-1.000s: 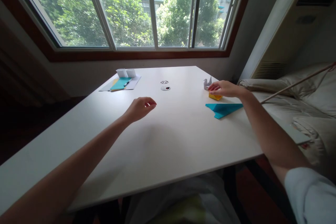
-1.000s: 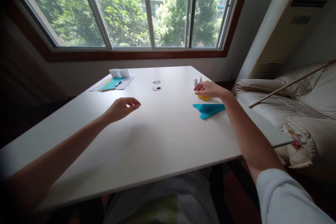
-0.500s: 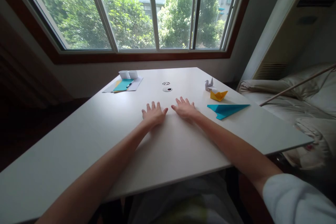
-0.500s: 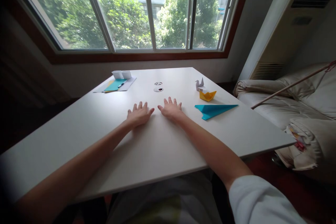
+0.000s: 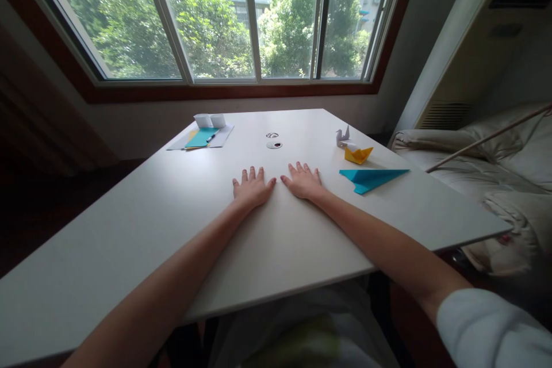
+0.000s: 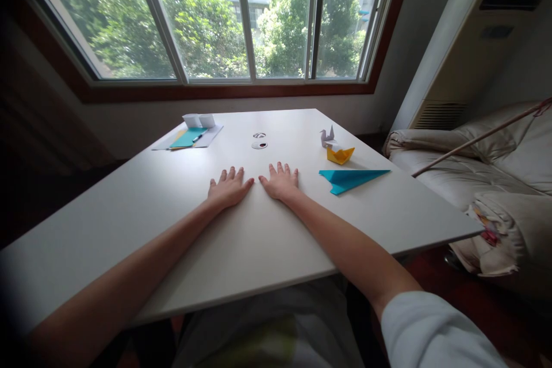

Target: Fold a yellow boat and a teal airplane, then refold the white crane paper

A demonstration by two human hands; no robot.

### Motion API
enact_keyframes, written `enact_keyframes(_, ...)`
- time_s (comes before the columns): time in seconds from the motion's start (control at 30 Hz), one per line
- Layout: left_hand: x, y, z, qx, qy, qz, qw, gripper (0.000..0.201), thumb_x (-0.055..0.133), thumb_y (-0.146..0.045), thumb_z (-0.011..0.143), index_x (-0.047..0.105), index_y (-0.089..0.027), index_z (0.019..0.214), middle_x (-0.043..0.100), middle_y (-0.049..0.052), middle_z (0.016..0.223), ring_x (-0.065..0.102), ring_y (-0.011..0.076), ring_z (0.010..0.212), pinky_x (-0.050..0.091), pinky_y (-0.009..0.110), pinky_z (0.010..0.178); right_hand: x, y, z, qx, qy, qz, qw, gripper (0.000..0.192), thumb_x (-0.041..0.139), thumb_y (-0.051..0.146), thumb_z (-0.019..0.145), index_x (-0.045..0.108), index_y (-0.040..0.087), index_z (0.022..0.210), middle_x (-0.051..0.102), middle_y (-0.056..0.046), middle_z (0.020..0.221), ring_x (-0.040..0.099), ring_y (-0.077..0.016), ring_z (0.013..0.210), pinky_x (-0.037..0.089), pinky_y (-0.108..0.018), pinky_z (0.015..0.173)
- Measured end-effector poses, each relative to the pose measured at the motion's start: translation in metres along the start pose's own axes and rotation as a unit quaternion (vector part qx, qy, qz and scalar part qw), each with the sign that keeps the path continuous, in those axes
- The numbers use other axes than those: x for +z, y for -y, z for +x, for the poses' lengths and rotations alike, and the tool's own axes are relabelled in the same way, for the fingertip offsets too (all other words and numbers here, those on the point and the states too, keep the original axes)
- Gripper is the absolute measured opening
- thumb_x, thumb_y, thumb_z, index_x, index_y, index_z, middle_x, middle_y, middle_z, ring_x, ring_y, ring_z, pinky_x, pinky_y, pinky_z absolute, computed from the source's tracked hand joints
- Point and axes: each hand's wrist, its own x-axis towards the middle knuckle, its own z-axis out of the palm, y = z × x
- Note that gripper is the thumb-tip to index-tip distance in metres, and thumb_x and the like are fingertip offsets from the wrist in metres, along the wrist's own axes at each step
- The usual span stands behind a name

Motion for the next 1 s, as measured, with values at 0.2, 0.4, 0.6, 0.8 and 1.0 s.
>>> enact_keyframes(0.2, 0.0034, 0.0002, 0.0026, 0.001, -0.001, 0.002, 1.000, 0.077, 0.014, -0.065, 0.081, 0.021, -0.019, 0.143, 0.014, 0.011, 0.150, 0.011, 0.0330, 0.136, 0.014, 0.060, 0.103, 0.0023, -0.0023, 0.0013, -0.003, -0.008, 0.004, 1.000, 0.072, 0.017, 0.063, 0.084, 0.017, 0.021, 0.144, 0.009, -0.009, 0.151, 0.005, -0.0287, 0.138, -0.001, -0.055, 0.106)
enact_keyframes(0.4, 0.0030, -0.0001, 0.0035, -0.002, 0.005, 0.002, 1.000, 0.078, 0.014, -0.065, 0.081, 0.020, -0.019, 0.144, 0.014, 0.011, 0.150, 0.011, 0.0328, 0.136, 0.014, 0.060, 0.104, 0.0027, -0.0022, 0.0022, -0.002, -0.008, 0.003, 1.000, 0.072, 0.017, 0.062, 0.085, 0.017, 0.022, 0.144, 0.010, -0.008, 0.151, 0.005, -0.0283, 0.138, 0.000, -0.055, 0.106)
enact_keyframes(0.6, 0.0030, -0.0008, 0.0030, 0.000, 0.004, 0.000, 1.000, 0.078, 0.014, -0.065, 0.081, 0.020, -0.019, 0.143, 0.014, 0.011, 0.150, 0.010, 0.0329, 0.136, 0.014, 0.060, 0.104, 0.0036, -0.0035, 0.0030, -0.003, -0.011, 0.000, 1.000, 0.071, 0.017, 0.062, 0.085, 0.017, 0.022, 0.144, 0.010, -0.009, 0.151, 0.006, -0.0284, 0.138, 0.000, -0.055, 0.106)
enact_keyframes(0.8, 0.0018, -0.0030, 0.0009, 0.000, 0.003, 0.000, 1.000, 0.077, 0.014, -0.064, 0.081, 0.021, -0.019, 0.143, 0.014, 0.011, 0.150, 0.011, 0.0330, 0.136, 0.014, 0.060, 0.104, 0.0024, -0.0050, 0.0023, -0.005, -0.010, -0.001, 1.000, 0.072, 0.017, 0.062, 0.084, 0.017, 0.022, 0.144, 0.010, -0.009, 0.151, 0.006, -0.0287, 0.137, 0.000, -0.055, 0.106)
enact_keyframes(1.0, 0.0016, -0.0037, 0.0010, 0.001, 0.004, -0.002, 1.000, 0.078, 0.014, -0.064, 0.081, 0.020, -0.018, 0.143, 0.014, 0.011, 0.150, 0.011, 0.0332, 0.136, 0.013, 0.060, 0.104, 0.0019, -0.0048, 0.0017, -0.004, -0.010, -0.003, 1.000, 0.071, 0.017, 0.062, 0.084, 0.017, 0.022, 0.144, 0.010, -0.009, 0.151, 0.007, -0.0285, 0.137, 0.001, -0.055, 0.106)
